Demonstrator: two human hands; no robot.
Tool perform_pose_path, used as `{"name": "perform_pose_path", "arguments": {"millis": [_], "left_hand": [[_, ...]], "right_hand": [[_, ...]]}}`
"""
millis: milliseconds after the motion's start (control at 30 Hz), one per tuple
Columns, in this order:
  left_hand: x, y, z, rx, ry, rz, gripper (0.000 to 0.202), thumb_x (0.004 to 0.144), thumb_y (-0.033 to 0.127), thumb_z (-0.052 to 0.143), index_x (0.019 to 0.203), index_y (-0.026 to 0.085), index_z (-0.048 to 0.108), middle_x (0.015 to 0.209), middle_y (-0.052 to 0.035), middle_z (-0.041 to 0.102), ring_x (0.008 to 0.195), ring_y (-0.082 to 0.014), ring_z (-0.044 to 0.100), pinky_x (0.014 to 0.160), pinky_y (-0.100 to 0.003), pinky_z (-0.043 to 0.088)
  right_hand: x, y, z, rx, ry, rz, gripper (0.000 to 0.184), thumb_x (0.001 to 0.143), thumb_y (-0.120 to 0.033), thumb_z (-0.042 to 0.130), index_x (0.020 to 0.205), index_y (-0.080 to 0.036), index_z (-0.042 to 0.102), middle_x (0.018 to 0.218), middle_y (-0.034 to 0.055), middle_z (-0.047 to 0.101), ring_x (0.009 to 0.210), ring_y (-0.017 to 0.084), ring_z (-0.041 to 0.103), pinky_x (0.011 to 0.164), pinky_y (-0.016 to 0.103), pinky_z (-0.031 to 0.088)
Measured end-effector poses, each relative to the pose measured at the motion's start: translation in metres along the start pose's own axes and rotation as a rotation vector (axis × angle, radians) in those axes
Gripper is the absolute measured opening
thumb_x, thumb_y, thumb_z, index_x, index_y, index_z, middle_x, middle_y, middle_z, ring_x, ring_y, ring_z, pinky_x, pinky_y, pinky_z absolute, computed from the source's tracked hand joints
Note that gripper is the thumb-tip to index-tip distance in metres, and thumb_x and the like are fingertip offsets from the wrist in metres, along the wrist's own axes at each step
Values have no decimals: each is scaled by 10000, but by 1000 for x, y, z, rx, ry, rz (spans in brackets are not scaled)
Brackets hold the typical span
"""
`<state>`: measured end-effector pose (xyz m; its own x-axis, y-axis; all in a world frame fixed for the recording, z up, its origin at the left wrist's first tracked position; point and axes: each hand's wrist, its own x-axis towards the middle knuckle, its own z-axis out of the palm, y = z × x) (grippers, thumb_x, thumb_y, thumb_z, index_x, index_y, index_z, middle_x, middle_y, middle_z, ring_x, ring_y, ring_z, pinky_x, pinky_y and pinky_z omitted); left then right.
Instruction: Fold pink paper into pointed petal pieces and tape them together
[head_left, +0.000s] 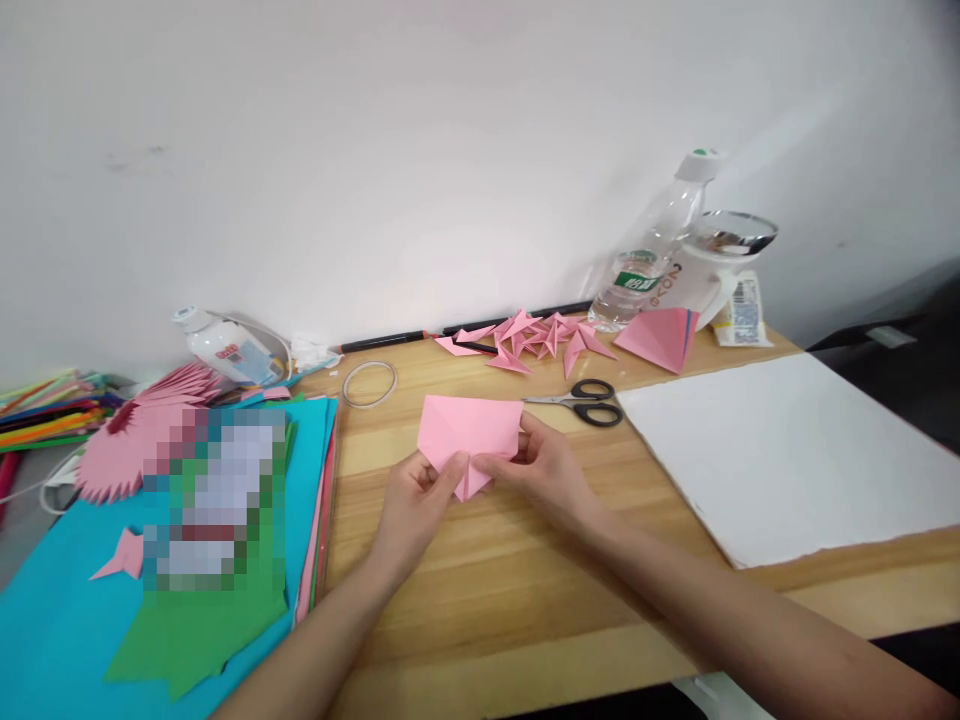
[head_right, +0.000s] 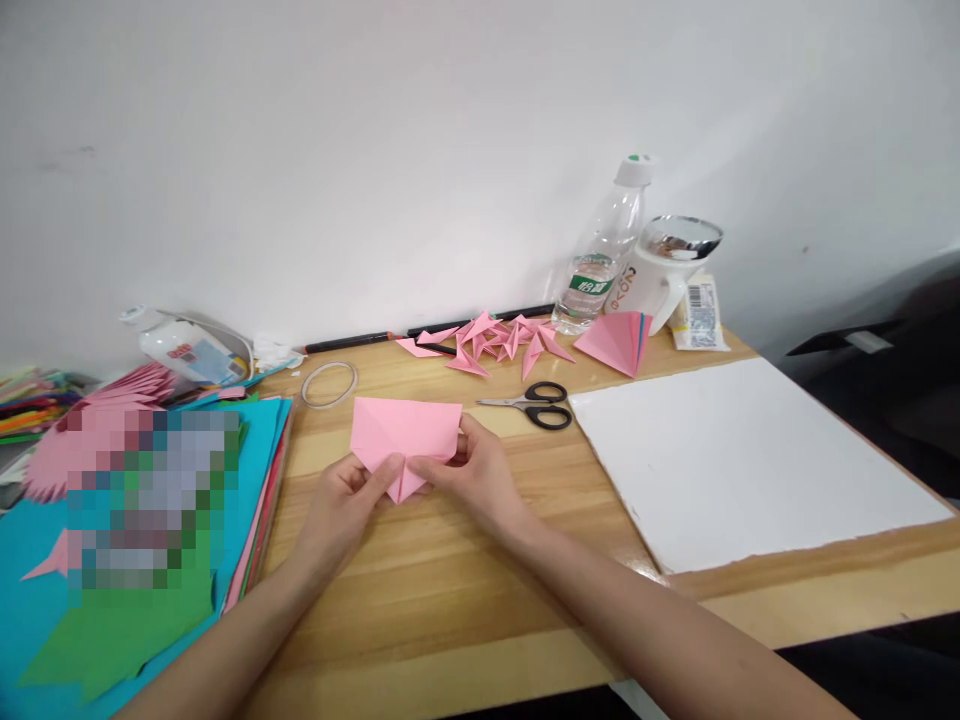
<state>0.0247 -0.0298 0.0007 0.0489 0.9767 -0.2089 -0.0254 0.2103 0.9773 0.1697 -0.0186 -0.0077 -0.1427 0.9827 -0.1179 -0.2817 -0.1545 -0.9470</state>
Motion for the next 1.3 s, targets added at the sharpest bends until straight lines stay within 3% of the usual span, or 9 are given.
{"name": "perform_pose_path", "arguments": {"millis": [167, 533, 1100, 1300], "left_hand": [[-1, 0, 0, -39, -63, -24, 287, 709, 394, 640, 751, 111, 671, 681, -60, 695, 582, -164, 623, 578, -274, 508], [0, -4, 0, -79, -35, -8, 243, 709, 345, 653, 753, 108, 685, 644, -51, 694, 572, -164, 629, 573, -272, 503], [-2, -2, 2, -132, -110, -41, 271, 750, 346, 616, 824, 92, 669, 684, -65, 704, 601, -178, 644, 577, -292, 525], [-1, -2, 2, -137, -85, -59, 291, 729, 356, 635, 836, 88, 671, 702, -77, 712, 607, -191, 656, 589, -304, 539]], "right_hand": [[1, 3, -2, 14, 2, -9, 397, 598, -229, 728, 947, -164, 548, 852, 54, 681, 703, 186, 641, 601, 288, 516], [-1, 1, -2, 62, 9, 19, 418, 580, -258, 743, 932, -158, 540, 832, 61, 697, 715, 196, 653, 637, 312, 514], [-2, 0, 1, 42, 30, 15, 398, 593, -284, 737, 902, -166, 517, 795, 56, 691, 652, 175, 637, 588, 298, 503], [-2, -1, 1, 34, 35, 15, 401, 591, -302, 737, 895, -171, 510, 790, 53, 687, 657, 183, 640, 575, 291, 504]]}}
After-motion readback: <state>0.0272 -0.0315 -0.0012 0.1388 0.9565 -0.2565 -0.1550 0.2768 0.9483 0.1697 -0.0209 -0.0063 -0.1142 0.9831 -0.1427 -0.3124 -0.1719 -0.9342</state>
